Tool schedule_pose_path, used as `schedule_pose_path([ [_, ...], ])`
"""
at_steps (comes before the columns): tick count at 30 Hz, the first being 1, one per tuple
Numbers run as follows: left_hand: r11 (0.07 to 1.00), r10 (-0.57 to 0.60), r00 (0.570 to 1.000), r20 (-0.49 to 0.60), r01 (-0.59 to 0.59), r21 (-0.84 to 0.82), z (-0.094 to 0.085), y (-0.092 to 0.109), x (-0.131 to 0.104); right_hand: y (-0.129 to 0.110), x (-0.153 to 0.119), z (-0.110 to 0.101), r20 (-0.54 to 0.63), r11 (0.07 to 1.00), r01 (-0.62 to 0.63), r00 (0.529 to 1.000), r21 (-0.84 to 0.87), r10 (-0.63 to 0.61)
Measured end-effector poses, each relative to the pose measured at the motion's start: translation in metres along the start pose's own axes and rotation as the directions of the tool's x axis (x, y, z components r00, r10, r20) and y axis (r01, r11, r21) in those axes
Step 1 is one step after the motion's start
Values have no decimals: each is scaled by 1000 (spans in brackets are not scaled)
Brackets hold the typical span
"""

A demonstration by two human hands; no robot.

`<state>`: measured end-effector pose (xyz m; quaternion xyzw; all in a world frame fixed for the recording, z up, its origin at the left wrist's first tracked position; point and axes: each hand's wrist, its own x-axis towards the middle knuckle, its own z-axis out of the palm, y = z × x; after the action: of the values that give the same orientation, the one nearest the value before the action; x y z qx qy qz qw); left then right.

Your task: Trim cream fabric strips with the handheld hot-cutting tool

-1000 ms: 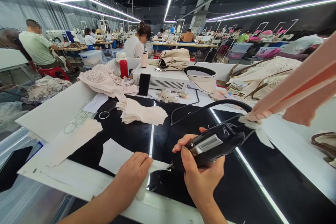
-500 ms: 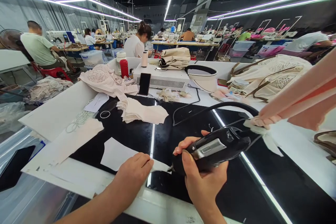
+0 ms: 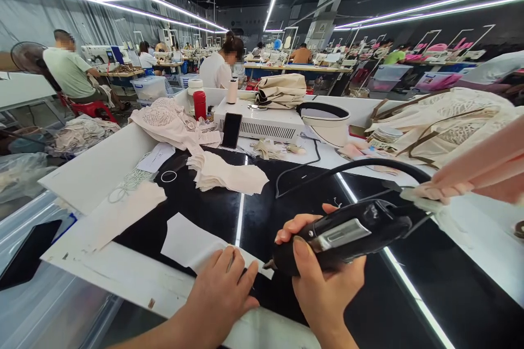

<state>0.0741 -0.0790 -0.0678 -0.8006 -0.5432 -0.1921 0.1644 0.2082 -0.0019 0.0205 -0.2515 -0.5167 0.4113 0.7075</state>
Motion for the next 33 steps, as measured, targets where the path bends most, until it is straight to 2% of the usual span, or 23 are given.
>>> schedule_pose_path([
  [9,1000,-13,1000,-14,13,-2,6,4,-2,16,11,17,53,998,-21,998,53,18],
  [16,1000,3,999,-48,-3,-5,4,2,-3,18,9,20,57,1000,-25,998,9,24],
  [21,1000,17,995,-93,-17,-4,3,-2,-5,20,11,28,51,998,-33,998,62,30],
  [27,998,50,996,-81,-52,-29,4,-5,-7,23,9,33,89,999,-33,996,34,30],
  [33,985,59,998,-33,-63,-159,-14,-17,-5,21,4,28,80,999,-31,996,19,29],
])
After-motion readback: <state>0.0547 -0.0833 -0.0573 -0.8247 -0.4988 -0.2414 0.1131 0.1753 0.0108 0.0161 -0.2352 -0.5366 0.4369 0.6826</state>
